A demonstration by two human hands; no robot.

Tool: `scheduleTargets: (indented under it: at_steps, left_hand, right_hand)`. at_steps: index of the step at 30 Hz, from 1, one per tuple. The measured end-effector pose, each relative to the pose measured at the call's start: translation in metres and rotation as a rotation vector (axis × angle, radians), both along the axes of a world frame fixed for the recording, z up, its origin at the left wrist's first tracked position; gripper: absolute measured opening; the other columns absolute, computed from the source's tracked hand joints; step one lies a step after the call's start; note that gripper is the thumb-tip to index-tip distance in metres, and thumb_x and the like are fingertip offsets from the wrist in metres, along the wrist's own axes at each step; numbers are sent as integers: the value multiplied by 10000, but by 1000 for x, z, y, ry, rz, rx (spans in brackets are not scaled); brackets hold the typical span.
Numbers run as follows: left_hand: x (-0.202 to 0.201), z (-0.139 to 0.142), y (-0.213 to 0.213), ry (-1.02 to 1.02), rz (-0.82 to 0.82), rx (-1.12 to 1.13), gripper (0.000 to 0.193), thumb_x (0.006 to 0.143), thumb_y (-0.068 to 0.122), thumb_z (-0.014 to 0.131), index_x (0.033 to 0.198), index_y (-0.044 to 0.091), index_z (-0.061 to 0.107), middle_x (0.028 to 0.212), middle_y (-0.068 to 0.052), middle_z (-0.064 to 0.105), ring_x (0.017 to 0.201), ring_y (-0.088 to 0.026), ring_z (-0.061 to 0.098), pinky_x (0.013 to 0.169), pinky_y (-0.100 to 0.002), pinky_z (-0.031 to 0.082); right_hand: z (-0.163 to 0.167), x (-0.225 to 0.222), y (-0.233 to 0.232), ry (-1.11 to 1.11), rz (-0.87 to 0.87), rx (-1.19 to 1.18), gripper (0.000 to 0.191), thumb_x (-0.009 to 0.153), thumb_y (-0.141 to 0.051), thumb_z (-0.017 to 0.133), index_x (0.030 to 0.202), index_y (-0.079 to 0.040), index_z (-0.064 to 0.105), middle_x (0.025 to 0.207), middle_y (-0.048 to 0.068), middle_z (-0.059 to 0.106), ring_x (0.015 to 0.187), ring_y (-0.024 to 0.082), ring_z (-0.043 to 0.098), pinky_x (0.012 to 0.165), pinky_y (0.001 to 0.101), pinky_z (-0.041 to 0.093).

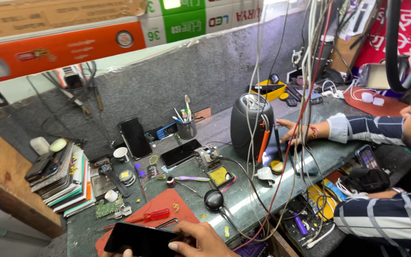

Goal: The person reassembles a disassembled smartphone by connecting the battery, placing the back cover, and securing the device. They then use a heat gun to apply heat to the back cover while holding a small tool.

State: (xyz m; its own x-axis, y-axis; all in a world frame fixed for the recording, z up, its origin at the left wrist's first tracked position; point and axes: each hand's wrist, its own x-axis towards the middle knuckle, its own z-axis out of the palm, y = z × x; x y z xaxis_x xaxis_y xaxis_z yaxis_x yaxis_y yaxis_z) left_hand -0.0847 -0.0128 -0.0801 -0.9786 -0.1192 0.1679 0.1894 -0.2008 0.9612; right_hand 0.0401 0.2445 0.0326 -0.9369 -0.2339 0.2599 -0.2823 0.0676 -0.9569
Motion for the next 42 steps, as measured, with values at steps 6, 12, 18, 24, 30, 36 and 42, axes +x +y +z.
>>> scheduleTargets:
  at_steps: [6,12,18,24,30,36,42]
  left_hand:
    - [6,4,1,6,16,-6,523,852,68,673,1312,33,427,1267,-253,667,1198,-342,680,1009,-504,518]
    - [12,1,2,5,15,-9,473,848,77,697,1268,10,489,1240,-250,693,1178,-339,698,1000,-503,530]
    - [18,-2,0,7,12,-12,428,844,85,720,1224,-12,551,1212,-247,719,1158,-336,717,991,-502,542]
    - [30,-7,2,1,49,-61,387,842,108,742,1175,-22,597,1168,-246,748,1133,-330,739,980,-496,557]
    - [27,-5,3,20,-61,38,378,840,62,732,1187,-23,607,1170,-240,751,1132,-329,732,1015,-503,578]
    - [28,-5,2,-3,-42,21,376,839,65,732,1183,-22,605,1158,-239,753,1123,-326,736,1000,-502,578]
    - [28,-11,3,-7,-27,15,374,839,68,731,1179,-21,602,1146,-239,755,1113,-323,741,985,-501,577]
  right_hand:
    - [-4,-4,-4,-151,45,-80,206,956,-128,721,1085,8,635,865,18,652,831,64,626,728,250,480]
    - [-15,-10,-4,-211,88,-124,196,953,-128,712,1087,-13,626,879,1,658,846,50,630,752,237,481]
    - [-14,-11,-4,-219,106,-99,189,963,-135,714,1081,-14,630,850,-13,615,807,39,581,714,235,437]
    - [-16,-12,-4,-213,94,-5,181,955,-140,693,1074,-21,627,841,-14,642,797,34,600,710,239,456]
    - [-41,-25,-1,-199,117,-84,231,963,-181,744,1094,-16,649,832,-20,642,793,36,611,721,227,456]
    - [-59,-38,5,-174,100,43,248,963,-176,775,1095,-13,642,834,-19,651,791,13,591,697,214,423]
    - [-65,-39,7,-172,137,-8,253,970,-175,768,1128,-22,642,823,-24,615,778,14,549,696,217,399]
